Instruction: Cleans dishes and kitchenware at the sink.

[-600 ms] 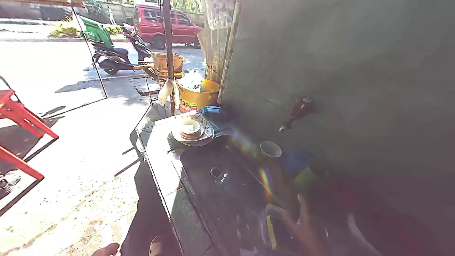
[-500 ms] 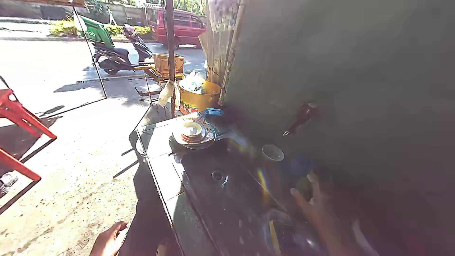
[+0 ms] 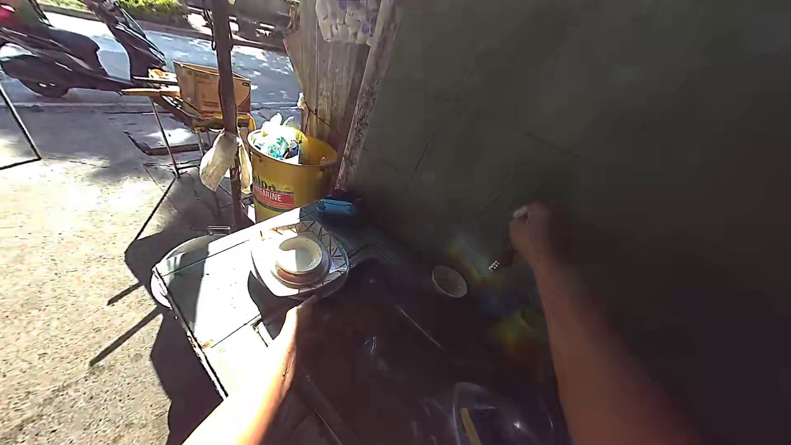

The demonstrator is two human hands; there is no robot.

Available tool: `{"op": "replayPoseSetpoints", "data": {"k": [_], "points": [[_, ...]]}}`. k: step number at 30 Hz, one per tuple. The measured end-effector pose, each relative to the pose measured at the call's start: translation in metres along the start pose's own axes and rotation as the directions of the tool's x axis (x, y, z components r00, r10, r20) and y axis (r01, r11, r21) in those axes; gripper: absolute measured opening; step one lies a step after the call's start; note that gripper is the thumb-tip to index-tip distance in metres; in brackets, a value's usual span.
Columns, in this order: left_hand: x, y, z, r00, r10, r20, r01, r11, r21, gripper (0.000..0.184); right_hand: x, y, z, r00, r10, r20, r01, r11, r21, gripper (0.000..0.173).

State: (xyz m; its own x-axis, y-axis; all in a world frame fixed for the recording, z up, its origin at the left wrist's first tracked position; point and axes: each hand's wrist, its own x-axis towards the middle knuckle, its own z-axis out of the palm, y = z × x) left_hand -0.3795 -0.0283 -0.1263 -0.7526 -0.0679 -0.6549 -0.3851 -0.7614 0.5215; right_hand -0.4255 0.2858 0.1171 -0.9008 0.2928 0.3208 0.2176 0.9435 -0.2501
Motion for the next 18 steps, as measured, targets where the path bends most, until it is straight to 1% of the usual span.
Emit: {"op": "replayPoseSetpoints", "data": {"k": [3,5,7,9,10,12,13,14,15,16,17,18], "points": [[0.011,-0.003,0.002,1.0,-0.012,0.018,0.015,0.986,-0.164,0.031,0.003,0.016,0.003,0.995,-0.094,-0.017,0.096,0.992,0.078,0.024],[0.015,-0.002,0.004,1.0,0.005,-0.004,-0.006,0.979,-0.204,0.029,0.003,0.019,-0.007,0.992,-0.119,0.046,0.11,0.98,0.166,0.023],[0.016,0.003,0.008,0.999,0.033,-0.026,-0.038,0.981,-0.188,0.027,0.005,0.022,-0.012,0.987,-0.132,0.087,0.101,0.95,0.296,0.022],[0.019,0.003,0.009,0.998,0.056,-0.039,-0.06,0.991,-0.122,0.026,0.011,0.031,-0.012,0.98,-0.167,0.105,0.108,0.899,0.425,0.021],[0.021,0.001,0.009,0.996,0.073,-0.048,-0.076,0.994,-0.073,0.025,0.012,0.035,-0.013,0.976,-0.187,0.113,0.114,0.878,0.466,0.02],[0.023,-0.008,0.005,0.987,0.138,-0.079,-0.138,0.99,0.0,0.021,0.013,0.039,-0.015,0.97,-0.212,0.121,0.127,0.862,0.491,0.022],[0.024,-0.011,0.004,0.983,0.16,-0.088,-0.161,0.987,-0.003,0.021,0.015,0.044,-0.013,0.97,-0.228,0.09,0.151,0.847,0.51,0.025],[0.022,-0.011,0.006,0.98,0.172,-0.098,-0.174,0.985,-0.014,0.021,0.016,0.049,-0.009,0.972,-0.233,0.039,0.17,0.802,0.573,0.03],[0.023,-0.011,0.008,0.976,0.185,-0.111,-0.189,0.982,-0.02,0.021,0.014,0.056,-0.002,0.976,-0.215,-0.029,0.177,0.713,0.678,0.036],[0.023,-0.011,0.008,0.975,0.192,-0.109,-0.194,0.981,-0.016,0.023,0.009,0.062,0.009,0.984,-0.146,-0.104,0.169,0.562,0.81,0.042],[0.024,-0.013,0.008,0.972,0.204,-0.117,-0.206,0.979,-0.001,0.024,-0.001,0.065,0.022,0.99,-0.01,-0.142,0.137,0.351,0.926,0.043],[0.024,-0.014,0.007,0.966,0.223,-0.129,-0.222,0.975,0.027,0.024,-0.013,0.062,0.036,0.976,0.178,-0.124,0.102,0.124,0.987,0.041]]}}
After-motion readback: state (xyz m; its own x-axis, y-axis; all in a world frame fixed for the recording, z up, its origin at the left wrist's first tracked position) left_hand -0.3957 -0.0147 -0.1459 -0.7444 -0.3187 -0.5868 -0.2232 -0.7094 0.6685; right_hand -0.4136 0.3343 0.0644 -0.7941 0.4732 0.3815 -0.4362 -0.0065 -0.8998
